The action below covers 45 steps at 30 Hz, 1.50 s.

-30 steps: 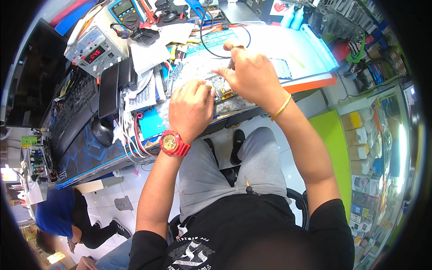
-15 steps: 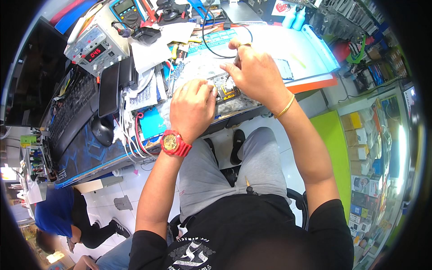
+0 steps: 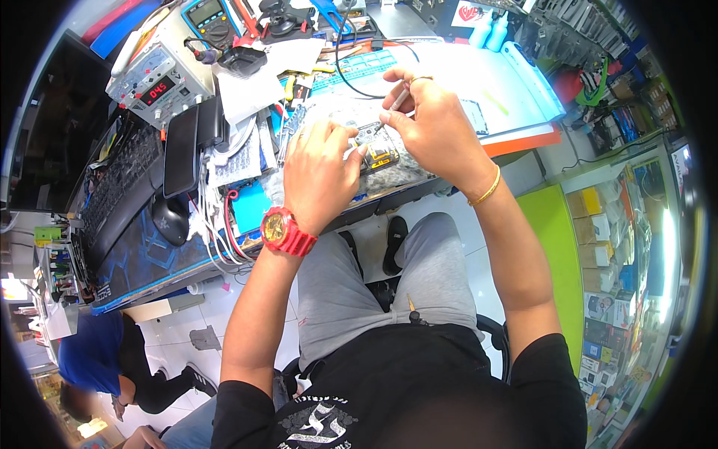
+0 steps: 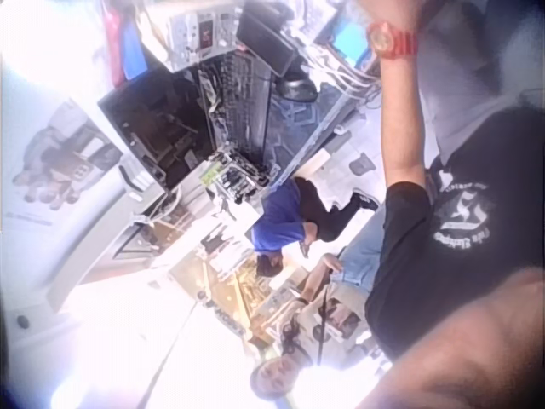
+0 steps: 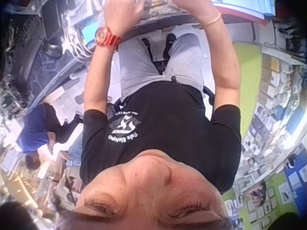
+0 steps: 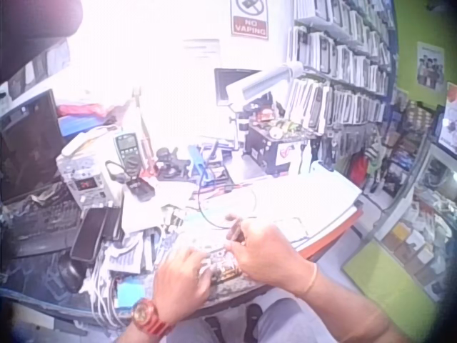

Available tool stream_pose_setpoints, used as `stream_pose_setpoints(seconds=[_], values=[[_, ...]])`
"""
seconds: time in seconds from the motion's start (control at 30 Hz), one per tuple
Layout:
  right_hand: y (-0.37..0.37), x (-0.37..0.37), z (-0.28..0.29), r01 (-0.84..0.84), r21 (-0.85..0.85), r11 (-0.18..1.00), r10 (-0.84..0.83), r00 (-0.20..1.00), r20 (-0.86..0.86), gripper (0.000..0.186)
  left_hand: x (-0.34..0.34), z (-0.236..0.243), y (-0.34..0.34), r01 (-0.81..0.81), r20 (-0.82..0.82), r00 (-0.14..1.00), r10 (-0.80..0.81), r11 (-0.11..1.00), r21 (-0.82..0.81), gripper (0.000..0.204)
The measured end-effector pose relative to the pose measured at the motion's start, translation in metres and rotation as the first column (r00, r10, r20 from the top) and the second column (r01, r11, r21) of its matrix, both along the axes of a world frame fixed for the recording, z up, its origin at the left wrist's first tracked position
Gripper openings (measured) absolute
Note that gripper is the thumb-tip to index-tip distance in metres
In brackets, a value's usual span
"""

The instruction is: The person disassembles a mobile phone by removing the back cover and using a screwdriver to remove internal screws and components on a workbench.

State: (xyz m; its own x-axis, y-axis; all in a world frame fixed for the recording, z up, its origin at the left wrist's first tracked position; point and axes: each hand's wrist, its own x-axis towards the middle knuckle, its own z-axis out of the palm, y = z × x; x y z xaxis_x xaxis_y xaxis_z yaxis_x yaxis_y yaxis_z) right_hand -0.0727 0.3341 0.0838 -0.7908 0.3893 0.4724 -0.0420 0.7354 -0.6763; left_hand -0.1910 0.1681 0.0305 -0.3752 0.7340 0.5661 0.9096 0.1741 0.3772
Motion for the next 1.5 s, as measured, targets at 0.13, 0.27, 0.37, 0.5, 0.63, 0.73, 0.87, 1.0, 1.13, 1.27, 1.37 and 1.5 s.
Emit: stream_pose_setpoints(seconds=[0.13, 0.27, 0.37, 0.5, 0.63, 0.73, 0.87, 1.0, 1.13, 1.27, 1.37, 1.5], values=[[0.003, -0.001, -0.002, -0.001, 0.052, 0.999, 0.0, 1.0, 0.019, 0.039, -0.002, 0.003, 0.01, 0.002, 0.007, 1.0, -0.002, 0.999, -0.035, 0.02], [0.004, -0.001, -0.009, 0.001, 0.045, 0.999, -0.004, 0.998, 0.061, 0.04, 0.004, 0.005, 0.014, -0.076, 0.097, 0.991, 0.09, 0.988, -0.136, 0.013], [0.003, 0.003, -0.009, 0.009, 0.03, 0.999, -0.01, 0.999, 0.049, 0.04, 0.007, 0.007, 0.019, -0.133, 0.233, 0.956, 0.177, 0.972, -0.194, 0.012], [0.003, 0.005, -0.007, 0.016, -0.002, 1.0, -0.016, 0.999, 0.036, 0.039, 0.005, 0.01, 0.026, -0.174, 0.282, 0.93, 0.235, 0.959, -0.224, 0.013], [0.004, 0.004, -0.008, 0.006, -0.039, 0.999, -0.004, 0.999, 0.049, 0.038, 0.004, 0.015, 0.027, -0.185, 0.324, 0.904, 0.28, 0.938, -0.293, 0.015], [0.006, 0.003, -0.01, 0.014, -0.001, 1.0, -0.014, 1.0, 0.025, 0.039, 0.004, 0.016, 0.03, -0.195, 0.326, 0.896, 0.302, 0.926, -0.324, 0.015], [0.007, 0.004, -0.009, 0.045, 0.1, 0.994, -0.051, 0.997, 0.056, 0.036, 0.002, 0.016, 0.032, -0.195, 0.325, 0.891, 0.317, 0.913, -0.358, 0.016], [0.004, 0.001, -0.011, 0.092, 0.222, 0.971, -0.105, 0.993, 0.046, 0.033, -0.001, 0.018, 0.032, -0.178, 0.325, 0.891, 0.318, 0.902, -0.394, 0.016], [0.012, -0.004, -0.016, 0.008, 0.119, 0.993, -0.008, 1.0, 0.001, 0.031, -0.002, 0.018, 0.033, -0.187, 0.32, 0.893, 0.316, 0.908, -0.376, 0.02], [0.005, -0.002, -0.014, 0.109, 0.26, 0.96, -0.105, 0.994, -0.027, 0.026, -0.002, 0.021, 0.033, -0.17, 0.323, 0.89, 0.322, 0.891, -0.422, 0.014], [0.004, -0.001, -0.017, -0.003, 0.201, 0.98, 0.007, 1.0, -0.016, 0.025, -0.001, 0.021, 0.033, -0.176, 0.314, 0.89, 0.329, 0.885, -0.43, 0.013], [0.0, -0.004, -0.007, 0.095, 0.268, 0.959, -0.117, 0.991, 0.065, 0.025, -0.004, 0.014, 0.032, -0.181, 0.304, 0.902, 0.307, 0.908, -0.379, 0.017]])
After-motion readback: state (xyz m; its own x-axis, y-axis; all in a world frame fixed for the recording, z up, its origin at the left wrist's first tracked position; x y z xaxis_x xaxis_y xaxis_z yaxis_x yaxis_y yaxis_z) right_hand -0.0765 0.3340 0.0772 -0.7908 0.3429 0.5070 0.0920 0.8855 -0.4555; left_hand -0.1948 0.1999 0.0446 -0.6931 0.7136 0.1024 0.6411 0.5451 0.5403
